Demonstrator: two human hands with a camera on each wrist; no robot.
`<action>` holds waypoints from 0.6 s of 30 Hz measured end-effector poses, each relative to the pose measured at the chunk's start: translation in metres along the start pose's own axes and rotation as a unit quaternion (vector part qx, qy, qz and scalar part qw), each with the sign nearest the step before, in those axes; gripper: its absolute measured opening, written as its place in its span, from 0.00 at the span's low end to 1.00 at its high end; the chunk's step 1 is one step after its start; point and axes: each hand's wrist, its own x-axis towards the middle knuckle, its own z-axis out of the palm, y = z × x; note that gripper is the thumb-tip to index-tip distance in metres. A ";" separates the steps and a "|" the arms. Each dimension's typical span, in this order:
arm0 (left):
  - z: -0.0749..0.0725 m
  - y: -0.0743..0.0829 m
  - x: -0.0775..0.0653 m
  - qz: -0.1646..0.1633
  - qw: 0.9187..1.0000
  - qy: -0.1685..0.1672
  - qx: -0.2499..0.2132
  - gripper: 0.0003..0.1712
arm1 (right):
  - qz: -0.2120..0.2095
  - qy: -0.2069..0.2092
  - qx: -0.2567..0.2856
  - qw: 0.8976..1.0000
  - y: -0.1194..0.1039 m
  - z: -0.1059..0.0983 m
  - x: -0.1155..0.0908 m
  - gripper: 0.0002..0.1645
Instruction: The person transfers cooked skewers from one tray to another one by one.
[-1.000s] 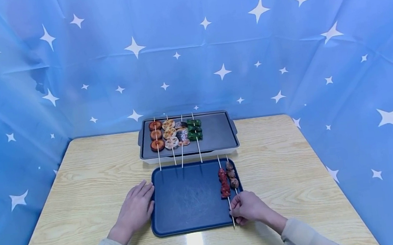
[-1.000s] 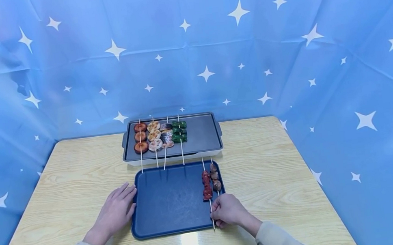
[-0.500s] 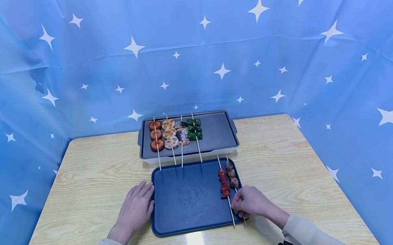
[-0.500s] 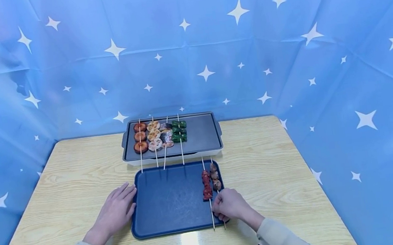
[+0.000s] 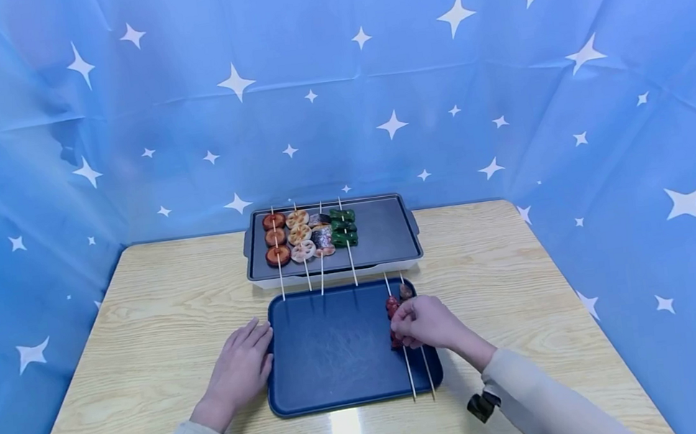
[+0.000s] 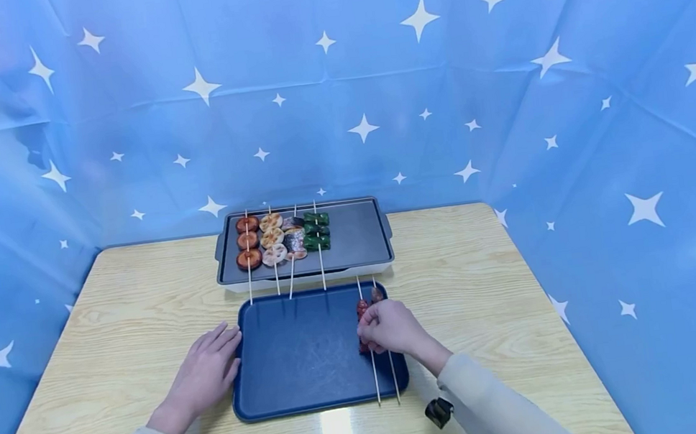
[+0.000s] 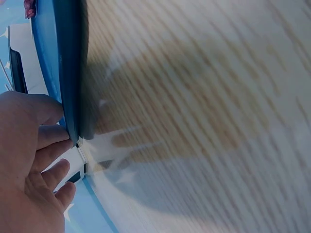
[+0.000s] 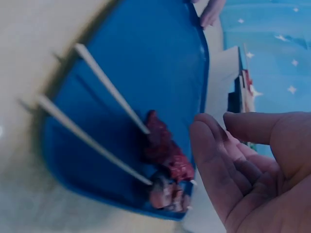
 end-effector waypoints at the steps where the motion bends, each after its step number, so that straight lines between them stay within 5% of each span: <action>1: 0.000 0.000 0.000 0.001 1.000 -0.001 0.000 0.26 | 0.001 0.005 0.002 1.000 -0.002 0.000 0.004 0.08; 8: 0.000 -0.003 0.000 0.002 1.000 -0.004 0.003 0.26 | -0.010 0.034 0.037 0.999 -0.021 0.007 0.028 0.08; 18: -0.001 -0.003 0.000 0.002 1.000 -0.009 -0.009 0.27 | 0.007 0.079 0.019 0.997 -0.041 0.011 0.048 0.12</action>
